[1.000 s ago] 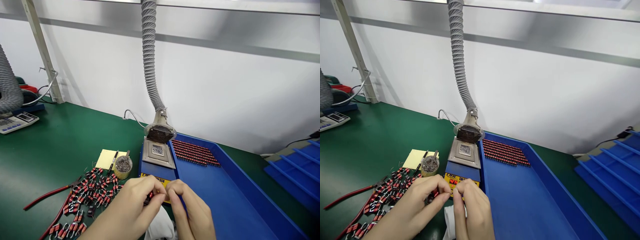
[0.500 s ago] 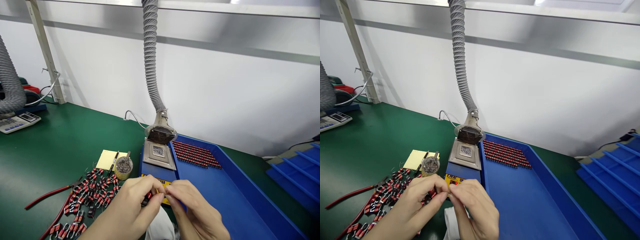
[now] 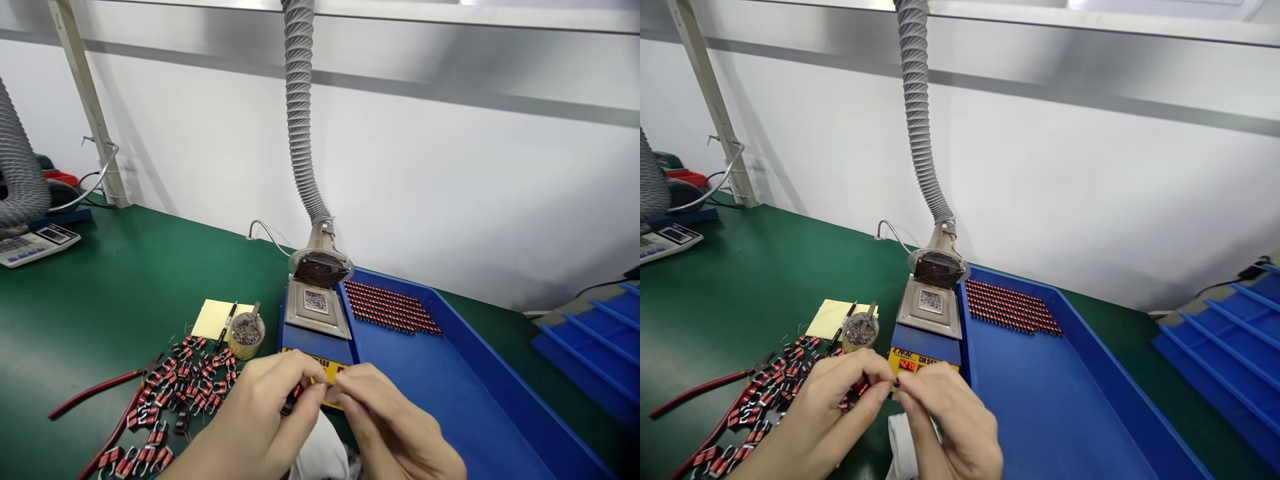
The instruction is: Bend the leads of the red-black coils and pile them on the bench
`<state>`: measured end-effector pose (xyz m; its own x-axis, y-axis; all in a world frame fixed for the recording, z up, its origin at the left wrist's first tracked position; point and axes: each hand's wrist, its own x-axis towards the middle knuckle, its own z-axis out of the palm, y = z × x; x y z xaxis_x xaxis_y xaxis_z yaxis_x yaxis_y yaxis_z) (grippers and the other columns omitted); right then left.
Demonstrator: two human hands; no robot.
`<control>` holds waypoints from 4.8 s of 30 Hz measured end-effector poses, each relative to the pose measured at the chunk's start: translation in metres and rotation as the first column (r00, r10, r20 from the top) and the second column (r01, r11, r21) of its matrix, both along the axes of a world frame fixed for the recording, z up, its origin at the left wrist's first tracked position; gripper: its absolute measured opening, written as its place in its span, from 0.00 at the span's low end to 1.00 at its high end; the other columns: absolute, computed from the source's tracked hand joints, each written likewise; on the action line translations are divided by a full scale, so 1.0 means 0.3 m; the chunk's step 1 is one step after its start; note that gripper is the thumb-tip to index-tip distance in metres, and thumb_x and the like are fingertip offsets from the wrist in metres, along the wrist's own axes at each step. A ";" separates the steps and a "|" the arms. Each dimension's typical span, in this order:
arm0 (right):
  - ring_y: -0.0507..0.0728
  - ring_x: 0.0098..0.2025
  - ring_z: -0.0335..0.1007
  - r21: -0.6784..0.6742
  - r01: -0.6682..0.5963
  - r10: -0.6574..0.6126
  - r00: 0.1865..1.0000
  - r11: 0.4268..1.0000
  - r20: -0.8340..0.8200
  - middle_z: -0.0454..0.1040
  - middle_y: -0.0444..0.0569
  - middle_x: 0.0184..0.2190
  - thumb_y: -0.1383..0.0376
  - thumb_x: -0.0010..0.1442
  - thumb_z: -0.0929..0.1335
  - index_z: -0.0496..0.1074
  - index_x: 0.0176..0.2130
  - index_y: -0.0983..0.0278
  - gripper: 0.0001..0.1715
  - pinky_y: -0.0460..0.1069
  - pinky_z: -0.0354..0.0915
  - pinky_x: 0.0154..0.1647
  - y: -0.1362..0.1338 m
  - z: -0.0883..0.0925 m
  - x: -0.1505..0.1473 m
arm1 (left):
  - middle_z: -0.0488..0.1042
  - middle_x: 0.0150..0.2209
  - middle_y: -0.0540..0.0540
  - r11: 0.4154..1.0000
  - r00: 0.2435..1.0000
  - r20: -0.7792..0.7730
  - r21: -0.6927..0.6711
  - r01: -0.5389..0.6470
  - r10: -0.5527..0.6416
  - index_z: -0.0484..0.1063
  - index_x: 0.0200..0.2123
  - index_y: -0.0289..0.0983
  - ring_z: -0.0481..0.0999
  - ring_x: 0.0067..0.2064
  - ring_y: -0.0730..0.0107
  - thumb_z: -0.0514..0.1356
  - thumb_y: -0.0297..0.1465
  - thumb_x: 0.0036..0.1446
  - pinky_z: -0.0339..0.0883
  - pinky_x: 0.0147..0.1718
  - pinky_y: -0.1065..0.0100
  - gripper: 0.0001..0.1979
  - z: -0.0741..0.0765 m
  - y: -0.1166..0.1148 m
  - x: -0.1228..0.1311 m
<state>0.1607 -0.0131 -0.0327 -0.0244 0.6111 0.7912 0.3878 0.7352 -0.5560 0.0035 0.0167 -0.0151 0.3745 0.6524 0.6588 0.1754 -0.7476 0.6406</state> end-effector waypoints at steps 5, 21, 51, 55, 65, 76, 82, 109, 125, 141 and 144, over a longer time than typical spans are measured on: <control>0.53 0.30 0.70 -0.014 0.107 -0.104 0.989 0.994 0.108 0.73 0.46 0.28 0.77 0.61 0.65 0.72 0.36 0.62 0.11 0.47 0.68 0.32 0.000 -0.002 -0.018 | 0.73 0.26 0.50 0.984 0.993 -0.112 0.176 -0.022 0.042 0.68 0.34 0.36 0.71 0.25 0.73 0.50 0.22 0.65 0.64 0.25 0.74 0.10 -0.016 0.001 0.006; 0.55 0.34 0.71 0.042 0.049 -0.050 0.999 0.998 0.008 0.76 0.47 0.31 0.81 0.57 0.67 0.74 0.43 0.61 0.20 0.49 0.69 0.35 -0.007 -0.004 -0.012 | 0.73 0.26 0.51 0.996 0.999 -0.051 0.090 0.006 -0.002 0.68 0.33 0.36 0.71 0.26 0.75 0.51 0.22 0.64 0.64 0.26 0.76 0.09 -0.001 -0.001 0.000; 0.55 0.37 0.74 -0.018 -0.087 0.083 0.985 0.996 -0.150 0.79 0.47 0.33 0.79 0.59 0.69 0.78 0.43 0.60 0.18 0.48 0.71 0.40 0.012 0.000 0.002 | 0.71 0.26 0.55 0.998 0.991 0.135 -0.054 0.012 -0.005 0.69 0.34 0.39 0.71 0.26 0.77 0.53 0.24 0.62 0.64 0.28 0.79 0.07 -0.031 -0.002 0.024; 0.56 0.36 0.74 -0.023 -0.138 0.133 0.977 0.990 -0.165 0.79 0.46 0.30 0.78 0.57 0.69 0.78 0.41 0.60 0.17 0.49 0.72 0.37 0.020 0.005 0.003 | 0.72 0.26 0.54 0.980 0.997 0.061 -0.190 0.056 -0.046 0.70 0.31 0.39 0.73 0.28 0.76 0.54 0.27 0.62 0.65 0.30 0.79 0.08 -0.010 -0.008 0.012; 0.51 0.22 0.62 -0.428 -0.306 0.063 0.867 0.850 -0.495 0.67 0.42 0.18 0.60 0.67 0.65 0.68 0.25 0.62 0.19 0.45 0.61 0.25 -0.009 -0.012 -0.028 | 0.69 0.21 0.50 0.900 0.988 -0.040 0.420 -0.117 0.147 0.68 0.34 0.35 0.65 0.22 0.71 0.48 0.20 0.63 0.60 0.22 0.71 0.11 -0.039 0.000 0.040; 0.55 0.39 0.75 -0.106 0.010 -0.019 0.996 0.994 -0.086 0.79 0.46 0.35 0.74 0.63 0.67 0.76 0.40 0.58 0.12 0.47 0.69 0.43 -0.008 -0.013 0.000 | 0.73 0.25 0.49 0.977 0.998 -0.030 0.207 -0.044 0.052 0.68 0.33 0.35 0.71 0.25 0.72 0.50 0.22 0.65 0.65 0.26 0.74 0.10 -0.028 -0.001 0.031; 0.51 0.22 0.64 -0.407 -0.434 0.159 0.816 0.804 -0.556 0.66 0.42 0.16 0.58 0.69 0.62 0.67 0.24 0.62 0.22 0.45 0.65 0.26 -0.004 -0.009 -0.014 | 0.70 0.23 0.51 0.950 0.997 -0.009 0.302 -0.076 0.083 0.68 0.32 0.35 0.66 0.22 0.73 0.50 0.21 0.64 0.62 0.22 0.73 0.11 -0.033 -0.001 0.031; 0.53 0.25 0.68 -0.346 -0.090 -0.017 0.955 0.934 -0.295 0.71 0.46 0.21 0.64 0.65 0.66 0.72 0.26 0.62 0.16 0.47 0.65 0.27 -0.008 -0.006 -0.029 | 0.71 0.23 0.49 0.914 0.986 -0.070 0.388 -0.116 0.154 0.69 0.35 0.34 0.66 0.23 0.71 0.49 0.20 0.63 0.61 0.22 0.71 0.10 -0.042 -0.003 0.036; 0.55 0.32 0.73 -0.188 0.002 -0.037 0.982 0.982 -0.186 0.76 0.47 0.27 0.70 0.64 0.67 0.74 0.32 0.61 0.09 0.48 0.68 0.34 -0.002 -0.009 -0.026 | 0.72 0.25 0.51 0.991 0.999 0.000 0.131 -0.036 0.036 0.68 0.33 0.36 0.70 0.25 0.74 0.51 0.22 0.63 0.64 0.25 0.75 0.09 -0.029 -0.005 0.035; 0.56 0.33 0.75 -0.191 -0.164 0.093 0.938 0.968 -0.334 0.77 0.45 0.28 0.70 0.62 0.69 0.77 0.36 0.58 0.07 0.49 0.70 0.36 -0.004 -0.013 -0.032 | 0.69 0.25 0.53 0.900 0.981 0.160 -0.403 0.165 -0.108 0.68 0.28 0.38 0.69 0.28 0.75 0.54 0.29 0.61 0.62 0.29 0.75 0.09 0.007 -0.016 0.018; 0.54 0.29 0.71 -0.279 -0.176 0.024 0.880 0.944 -0.474 0.73 0.44 0.24 0.64 0.65 0.68 0.73 0.30 0.60 0.11 0.47 0.67 0.32 -0.006 -0.003 -0.016 | 0.70 0.25 0.53 0.902 0.986 0.125 -0.404 0.151 -0.109 0.68 0.28 0.38 0.69 0.28 0.74 0.54 0.29 0.61 0.62 0.30 0.74 0.09 0.008 -0.016 0.019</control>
<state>0.1559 -0.0150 -0.0337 0.2199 0.8365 0.5019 -0.0328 0.5205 -0.8532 0.0092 0.0118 -0.0126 0.4225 0.8226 0.3805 0.0163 -0.4266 0.9043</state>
